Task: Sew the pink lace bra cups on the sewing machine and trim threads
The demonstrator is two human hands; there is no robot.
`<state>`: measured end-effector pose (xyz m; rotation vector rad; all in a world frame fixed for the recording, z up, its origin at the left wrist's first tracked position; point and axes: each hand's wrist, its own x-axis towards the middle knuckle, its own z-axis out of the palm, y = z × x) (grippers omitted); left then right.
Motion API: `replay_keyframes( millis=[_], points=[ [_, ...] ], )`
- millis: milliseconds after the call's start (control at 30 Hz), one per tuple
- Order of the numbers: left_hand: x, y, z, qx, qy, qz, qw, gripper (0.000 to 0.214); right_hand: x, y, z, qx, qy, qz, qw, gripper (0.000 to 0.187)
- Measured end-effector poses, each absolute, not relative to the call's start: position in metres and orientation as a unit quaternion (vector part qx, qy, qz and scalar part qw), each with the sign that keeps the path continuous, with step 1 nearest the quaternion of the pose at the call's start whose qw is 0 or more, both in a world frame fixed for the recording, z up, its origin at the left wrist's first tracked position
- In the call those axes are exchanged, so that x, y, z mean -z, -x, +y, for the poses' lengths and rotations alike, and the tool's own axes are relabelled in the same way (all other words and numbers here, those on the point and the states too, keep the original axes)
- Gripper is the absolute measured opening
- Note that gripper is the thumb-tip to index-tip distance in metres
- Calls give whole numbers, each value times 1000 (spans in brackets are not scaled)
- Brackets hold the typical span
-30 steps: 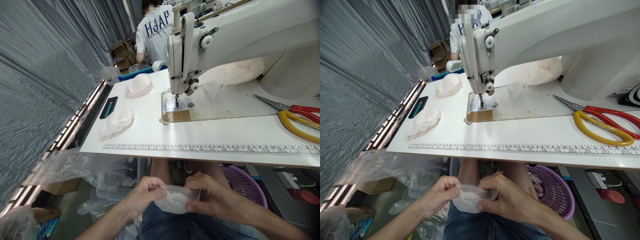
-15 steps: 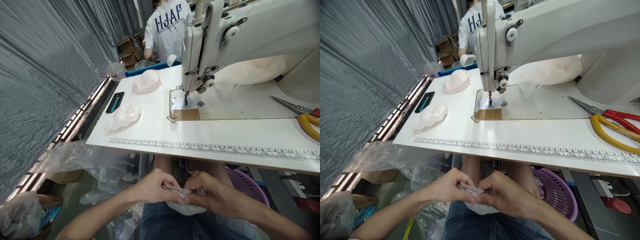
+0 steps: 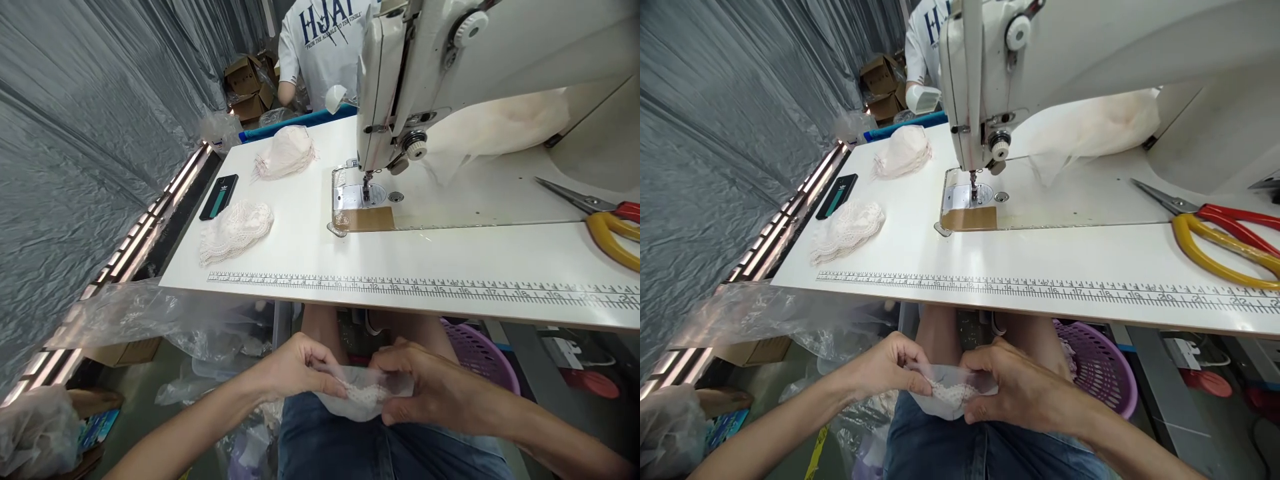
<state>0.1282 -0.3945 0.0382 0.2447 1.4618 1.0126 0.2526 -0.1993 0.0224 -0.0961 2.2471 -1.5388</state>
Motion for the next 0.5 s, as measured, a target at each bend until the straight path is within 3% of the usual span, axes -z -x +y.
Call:
replay_keyframes(
  millis=[500],
  points=[
    [-43,-129,-401,-446,-111,618,638,26,-13,-250,-196,649,87,716,242,23]
  ],
)
